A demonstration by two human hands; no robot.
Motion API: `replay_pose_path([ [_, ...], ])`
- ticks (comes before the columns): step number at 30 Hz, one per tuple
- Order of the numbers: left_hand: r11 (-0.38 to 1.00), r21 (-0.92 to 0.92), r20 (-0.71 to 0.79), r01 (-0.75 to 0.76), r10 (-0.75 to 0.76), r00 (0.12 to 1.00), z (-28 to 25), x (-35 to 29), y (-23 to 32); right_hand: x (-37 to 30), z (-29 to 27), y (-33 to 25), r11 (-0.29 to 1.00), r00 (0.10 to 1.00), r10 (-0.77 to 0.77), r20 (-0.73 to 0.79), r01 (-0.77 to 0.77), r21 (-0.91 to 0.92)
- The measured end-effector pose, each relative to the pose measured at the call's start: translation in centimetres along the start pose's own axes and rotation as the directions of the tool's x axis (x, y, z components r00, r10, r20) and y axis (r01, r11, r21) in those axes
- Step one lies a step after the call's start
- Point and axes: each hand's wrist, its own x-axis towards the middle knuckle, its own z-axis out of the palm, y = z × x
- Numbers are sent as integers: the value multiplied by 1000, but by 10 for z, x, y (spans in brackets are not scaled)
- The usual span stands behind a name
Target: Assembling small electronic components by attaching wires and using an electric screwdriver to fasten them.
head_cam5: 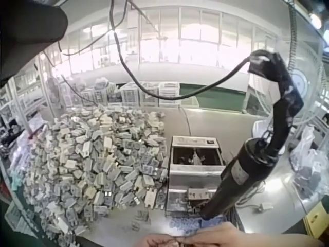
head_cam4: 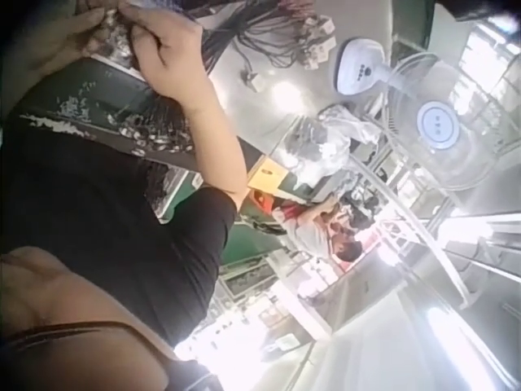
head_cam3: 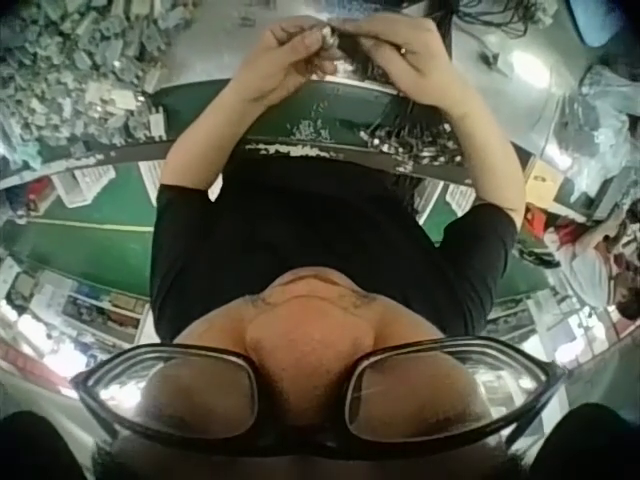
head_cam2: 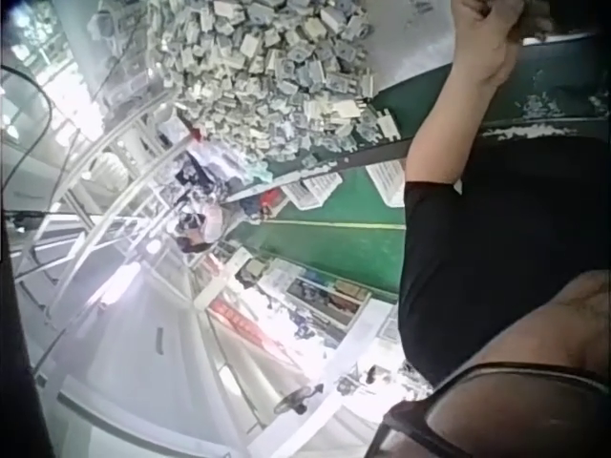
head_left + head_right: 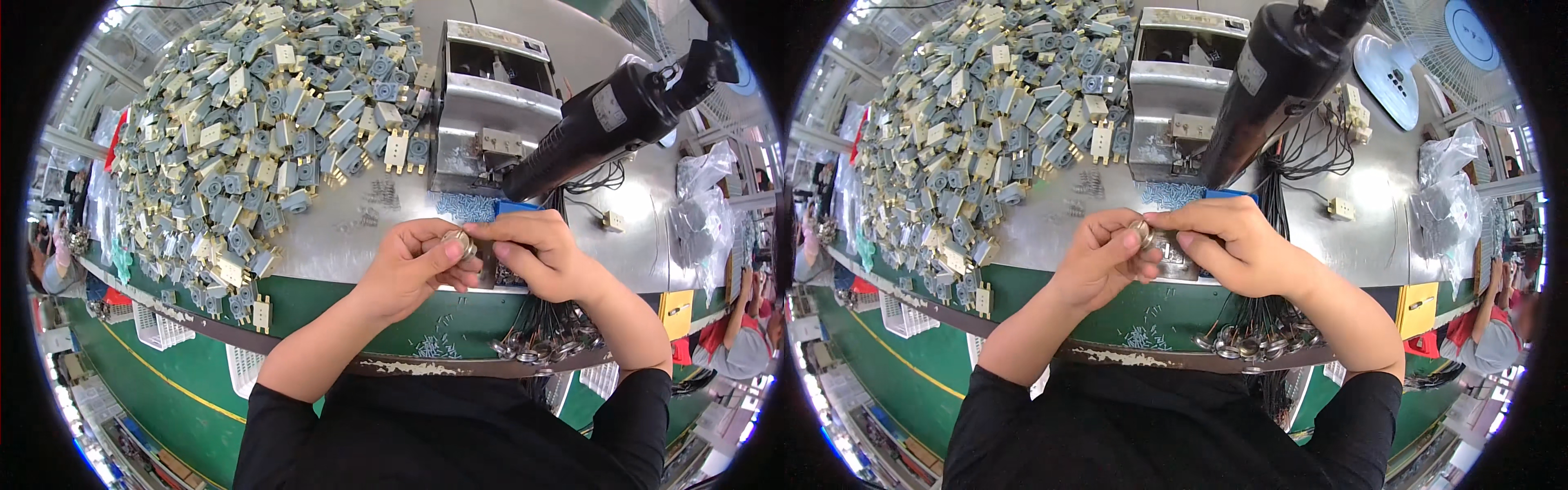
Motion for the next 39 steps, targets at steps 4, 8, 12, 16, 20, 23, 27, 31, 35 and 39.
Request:
replay_pose_path([
  [4,795,574,-98,-194,302,948,22,4,3,0,1,0,990,994,108,9,-109,92],
  [8,467,847,-8,-256,492,870,15,10,-4,0,5,5,994,994,103,-24,-101,46],
  [12,392,859,84,-329,526,847,16,11,2,0,10,15,998,995,-25,-100,30,46],
  [16,730,628,53,-270,306,950,14,8,14,5,5,13,992,988,-125,-86,122,-35],
  [20,874,455,107,-168,134,985,3,10,19,8,-9,-3,1000,999,-18,41,19,-25],
  [23,892,389,89,-228,210,974,0,14,12,4,-9,-8,993,994,109,4,-109,49],
  [27,842,469,66,-266,267,961,1,15,5,-3,-6,0,997,998,67,-10,-68,-28],
  [31,737,589,14,-331,400,916,14,20,-3,-4,-1,3,995,992,96,-79,-95,8],
  [35,717,596,36,-362,427,904,12,11,1,4,-3,0,996,997,82,-13,-82,-37],
  [39,571,767,98,-293,346,933,19,-4,36,6,-10,-13,986,984,165,64,-163,-45],
])
